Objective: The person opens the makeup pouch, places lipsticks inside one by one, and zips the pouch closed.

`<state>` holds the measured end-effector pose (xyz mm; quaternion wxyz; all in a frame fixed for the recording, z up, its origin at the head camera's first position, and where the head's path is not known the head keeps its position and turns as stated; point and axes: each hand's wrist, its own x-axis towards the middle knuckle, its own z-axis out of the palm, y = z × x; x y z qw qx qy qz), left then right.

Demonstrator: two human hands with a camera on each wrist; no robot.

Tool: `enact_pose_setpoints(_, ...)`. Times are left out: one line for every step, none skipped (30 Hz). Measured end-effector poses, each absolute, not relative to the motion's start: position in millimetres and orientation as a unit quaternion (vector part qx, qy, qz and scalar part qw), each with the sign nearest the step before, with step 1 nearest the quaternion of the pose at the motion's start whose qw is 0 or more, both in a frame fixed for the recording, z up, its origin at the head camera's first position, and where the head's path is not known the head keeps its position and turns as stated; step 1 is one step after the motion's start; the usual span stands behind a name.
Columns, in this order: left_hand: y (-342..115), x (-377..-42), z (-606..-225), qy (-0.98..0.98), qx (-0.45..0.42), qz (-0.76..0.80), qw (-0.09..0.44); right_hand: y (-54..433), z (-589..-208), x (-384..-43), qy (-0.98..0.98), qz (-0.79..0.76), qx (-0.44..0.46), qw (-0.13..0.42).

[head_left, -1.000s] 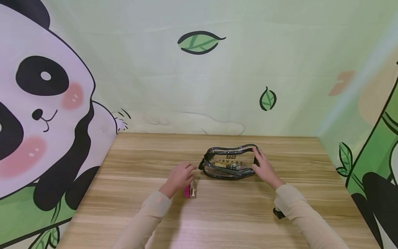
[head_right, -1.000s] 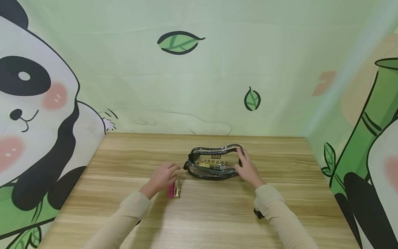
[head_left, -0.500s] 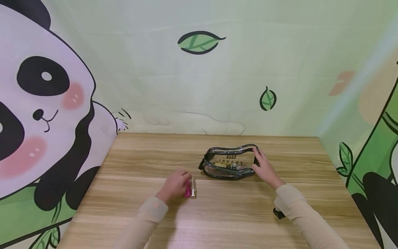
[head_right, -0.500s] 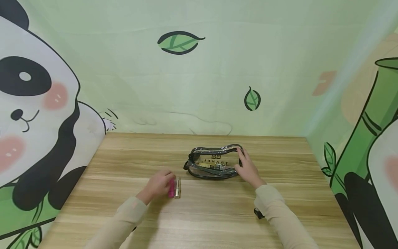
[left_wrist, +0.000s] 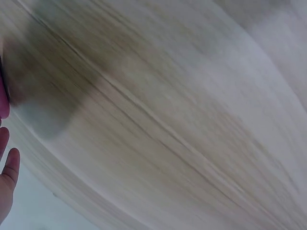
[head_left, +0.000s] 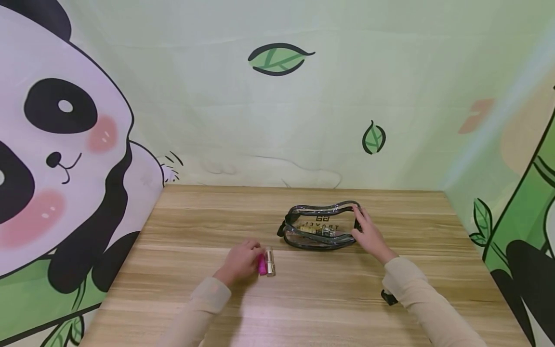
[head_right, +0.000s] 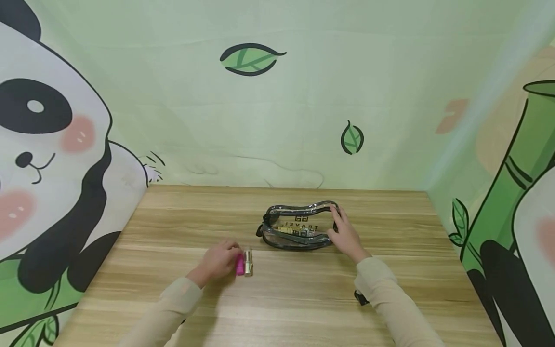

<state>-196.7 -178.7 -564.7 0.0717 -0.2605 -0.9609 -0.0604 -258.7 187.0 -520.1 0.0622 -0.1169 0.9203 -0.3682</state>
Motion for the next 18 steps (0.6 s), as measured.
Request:
enact_pose_setpoints(-180,-197,-564,-0.961,-0.262,-0.055,0.07,187,-520,-259,0.92,-0.368,-0.117,0.063)
enact_pose_setpoints(-180,-197,-564,-0.961,-0.263,-0.053,0.068,187,-520,-259,0.92,-0.369,-0.117,0.063)
enact_pose_setpoints(-181,-196,-564,-0.961,-0.264,-0.051,0.067,187,-520,-259,0.92,-0.369,-0.117,0.063)
enact_pose_setpoints(-182,-196,-564,-0.961,-0.266,-0.048,0.066,187,-520,-259,0.92,-0.369,-0.117,0.062)
enact_pose_setpoints(-183,-196,-564,-0.96,-0.268,-0.048,0.065,187,-520,-259,0.92,-0.369,-0.117,0.062)
enact_pose_setpoints(-184,-196,-565,-0.96,-0.271,-0.042,0.065,187,-520,-259,0.92,-0.369,-0.117,0.061)
enact_pose_setpoints(-185,-196,-565,-0.959,-0.275,-0.039,0.066,187,-519,-259,0.92,-0.368,-0.117,0.06)
enact_pose_setpoints(-186,-196,-566,-0.957,-0.279,-0.034,0.067,187,-519,-259,0.921,-0.368,-0.117,0.059)
enact_pose_setpoints(-186,-196,-566,-0.956,-0.284,-0.025,0.067,187,-519,-259,0.921,-0.367,-0.117,0.059)
enact_pose_setpoints(-187,-196,-567,-0.955,-0.289,-0.015,0.069,187,-519,-259,0.921,-0.366,-0.117,0.059)
enact_pose_setpoints(-188,-195,-568,-0.953,-0.294,-0.005,0.071,187,-519,-259,0.922,-0.365,-0.117,0.06)
enact_pose_setpoints(-189,-195,-568,-0.952,-0.298,0.005,0.072,186,-519,-259,0.922,-0.365,-0.118,0.06)
enact_pose_setpoints(-190,-194,-568,-0.951,-0.302,0.011,0.071,186,-519,-258,0.922,-0.364,-0.118,0.059)
enact_pose_setpoints(-191,-194,-568,-0.95,-0.305,0.016,0.07,186,-519,-259,0.922,-0.364,-0.118,0.06)
enact_pose_setpoints(-192,-193,-567,-0.948,-0.308,0.02,0.07,186,-519,-259,0.922,-0.364,-0.117,0.06)
enact_pose_setpoints(-192,-192,-567,-0.947,-0.311,0.022,0.071,186,-518,-258,0.922,-0.364,-0.118,0.06)
enact_pose_setpoints(-193,-192,-566,-0.946,-0.314,0.022,0.072,186,-518,-258,0.922,-0.365,-0.117,0.059)
enact_pose_setpoints(-193,-191,-566,-0.945,-0.317,0.022,0.074,186,-518,-259,0.922,-0.364,-0.118,0.058)
